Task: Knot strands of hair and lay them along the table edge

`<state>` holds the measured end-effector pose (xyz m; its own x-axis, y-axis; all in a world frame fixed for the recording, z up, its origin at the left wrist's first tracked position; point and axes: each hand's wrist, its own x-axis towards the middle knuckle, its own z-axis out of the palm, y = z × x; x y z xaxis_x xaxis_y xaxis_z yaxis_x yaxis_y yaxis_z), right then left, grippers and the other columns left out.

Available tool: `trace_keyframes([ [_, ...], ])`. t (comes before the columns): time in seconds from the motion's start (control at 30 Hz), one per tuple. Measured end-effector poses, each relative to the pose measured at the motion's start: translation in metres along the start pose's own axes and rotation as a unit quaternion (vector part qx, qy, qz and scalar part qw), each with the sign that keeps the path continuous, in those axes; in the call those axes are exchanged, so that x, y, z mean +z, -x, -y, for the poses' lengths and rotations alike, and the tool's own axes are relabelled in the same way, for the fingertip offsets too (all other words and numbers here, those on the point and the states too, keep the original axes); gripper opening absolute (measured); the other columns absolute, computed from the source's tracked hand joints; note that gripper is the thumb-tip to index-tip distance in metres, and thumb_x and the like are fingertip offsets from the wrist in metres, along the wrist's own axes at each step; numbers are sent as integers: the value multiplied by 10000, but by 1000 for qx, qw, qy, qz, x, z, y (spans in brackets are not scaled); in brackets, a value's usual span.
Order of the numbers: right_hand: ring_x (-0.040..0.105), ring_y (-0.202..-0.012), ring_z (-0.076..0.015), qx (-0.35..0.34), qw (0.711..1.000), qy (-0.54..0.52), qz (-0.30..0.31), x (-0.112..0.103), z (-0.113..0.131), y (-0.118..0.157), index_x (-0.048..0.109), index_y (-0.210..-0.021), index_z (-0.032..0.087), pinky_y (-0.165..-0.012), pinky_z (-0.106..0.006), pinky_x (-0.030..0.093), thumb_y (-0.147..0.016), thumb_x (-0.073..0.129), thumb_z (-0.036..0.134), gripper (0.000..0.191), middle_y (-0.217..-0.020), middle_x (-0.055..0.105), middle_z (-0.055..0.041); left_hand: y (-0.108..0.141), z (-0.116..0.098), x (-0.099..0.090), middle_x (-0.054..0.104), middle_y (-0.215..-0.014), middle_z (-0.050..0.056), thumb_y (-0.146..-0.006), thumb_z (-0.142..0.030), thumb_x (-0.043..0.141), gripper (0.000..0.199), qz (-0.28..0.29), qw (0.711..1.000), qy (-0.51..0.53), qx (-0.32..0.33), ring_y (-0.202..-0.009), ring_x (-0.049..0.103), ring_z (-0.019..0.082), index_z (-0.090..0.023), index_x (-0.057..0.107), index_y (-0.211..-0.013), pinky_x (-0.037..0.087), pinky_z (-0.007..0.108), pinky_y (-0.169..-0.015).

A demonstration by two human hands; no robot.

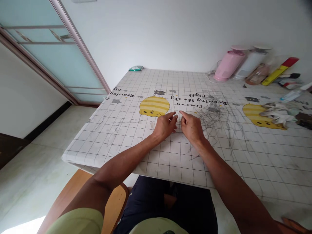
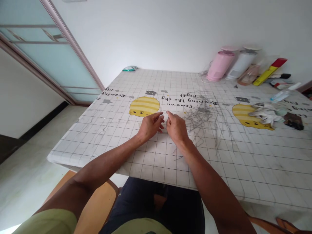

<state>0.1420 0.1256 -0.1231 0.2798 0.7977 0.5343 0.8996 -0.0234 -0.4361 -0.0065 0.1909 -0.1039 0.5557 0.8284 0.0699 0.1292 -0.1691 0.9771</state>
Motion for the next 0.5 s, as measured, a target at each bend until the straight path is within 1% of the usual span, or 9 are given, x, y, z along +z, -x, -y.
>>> trace_keyframes([
  [0.1,687,-804,-274,-5,1000,11,13,-1,-1,0,777,-1366,146,-777,-391,546,-1000,436,202,502,-893,765,-133,2,-1,0,770,-1011,98,-1113,-288,566,319,7,1000,2,25,-679,737,129,-114,731,-1324,606,209,-542],
  [0.23,680,-814,-279,-6,1000,15,26,-4,-2,0,770,-1367,142,-783,-401,547,-1013,440,213,489,-915,758,-143,3,-7,-2,782,-1013,113,-1089,-281,596,274,26,999,31,13,-715,756,149,-110,745,-1243,624,226,-566],
  [0.37,673,-795,-267,-1,999,28,37,-4,0,1,758,-1390,133,-761,-384,535,-1017,451,200,487,-911,755,-143,1,-8,-3,775,-1000,131,-1092,-298,598,262,41,998,51,20,-705,747,154,-100,764,-1050,618,237,-546],
  [0.43,677,-796,-265,2,999,25,42,-3,2,1,752,-1395,118,-764,-385,535,-996,468,165,491,-912,760,-145,-1,-7,-3,770,-983,132,-1096,-272,585,260,42,996,77,6,-677,730,148,-99,755,-1003,615,248,-539],
  [0.5,689,-812,-267,6,999,-5,45,-6,3,0,765,-1365,115,-785,-401,544,-988,481,148,473,-924,772,-148,-4,-7,-5,766,-960,124,-1091,-244,591,235,46,993,107,-23,-675,721,144,-102,754,-1000,616,257,-552],
])
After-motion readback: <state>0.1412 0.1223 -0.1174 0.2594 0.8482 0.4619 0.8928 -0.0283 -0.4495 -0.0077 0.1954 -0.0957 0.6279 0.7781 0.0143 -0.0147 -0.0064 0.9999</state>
